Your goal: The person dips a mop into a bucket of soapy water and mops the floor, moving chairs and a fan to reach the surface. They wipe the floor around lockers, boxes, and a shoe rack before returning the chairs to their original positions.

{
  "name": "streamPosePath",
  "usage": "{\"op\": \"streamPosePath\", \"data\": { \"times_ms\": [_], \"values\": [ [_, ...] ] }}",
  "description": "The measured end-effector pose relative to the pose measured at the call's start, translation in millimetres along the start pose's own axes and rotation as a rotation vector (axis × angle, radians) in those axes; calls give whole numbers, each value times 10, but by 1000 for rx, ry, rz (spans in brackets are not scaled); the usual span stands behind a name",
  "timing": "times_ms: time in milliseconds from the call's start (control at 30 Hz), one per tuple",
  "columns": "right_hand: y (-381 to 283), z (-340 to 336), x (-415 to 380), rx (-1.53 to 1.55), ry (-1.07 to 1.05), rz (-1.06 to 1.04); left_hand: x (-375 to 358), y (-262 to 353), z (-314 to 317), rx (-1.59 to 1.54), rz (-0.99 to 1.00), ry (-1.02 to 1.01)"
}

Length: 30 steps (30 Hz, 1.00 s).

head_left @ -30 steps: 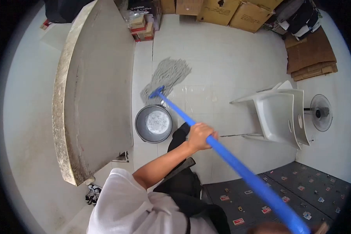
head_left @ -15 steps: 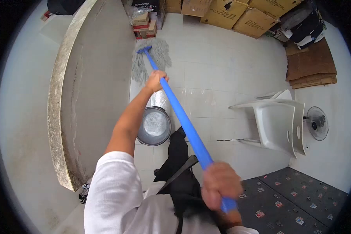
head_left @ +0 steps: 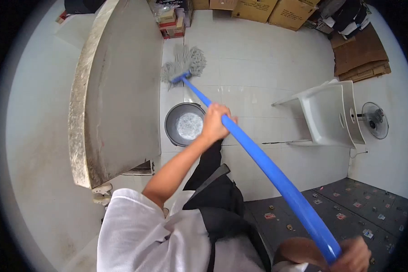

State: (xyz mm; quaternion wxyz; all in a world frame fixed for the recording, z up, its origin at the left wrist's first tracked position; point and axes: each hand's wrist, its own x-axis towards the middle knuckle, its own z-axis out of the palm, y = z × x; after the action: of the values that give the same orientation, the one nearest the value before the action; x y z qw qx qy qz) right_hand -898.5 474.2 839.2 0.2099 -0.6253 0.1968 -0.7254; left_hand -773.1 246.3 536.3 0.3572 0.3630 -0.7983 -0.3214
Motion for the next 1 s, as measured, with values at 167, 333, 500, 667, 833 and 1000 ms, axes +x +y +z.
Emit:
{"op": "streamPosePath", "data": {
  "times_ms": [167, 333, 500, 667, 833, 1000],
  "values": [
    [-338, 161, 291, 251, -161, 30, -388, 100, 4, -54, 212, -151],
    [44, 445, 68, -6, 237, -132, -64, -462, 27, -162, 408, 63],
    [1254, 489, -437, -320, 392, -130, 766, -1745, 43, 43, 383, 80],
    [2236, 437, -582, -348, 273, 319, 1434, -2568, -34, 169, 95, -174],
    [1857, 179, -625, -531, 412, 384, 1351, -2300, 269, 295, -41, -299],
    [462, 188, -677, -488, 382, 239, 650, -946, 337, 62, 114, -170]
  ]
}}
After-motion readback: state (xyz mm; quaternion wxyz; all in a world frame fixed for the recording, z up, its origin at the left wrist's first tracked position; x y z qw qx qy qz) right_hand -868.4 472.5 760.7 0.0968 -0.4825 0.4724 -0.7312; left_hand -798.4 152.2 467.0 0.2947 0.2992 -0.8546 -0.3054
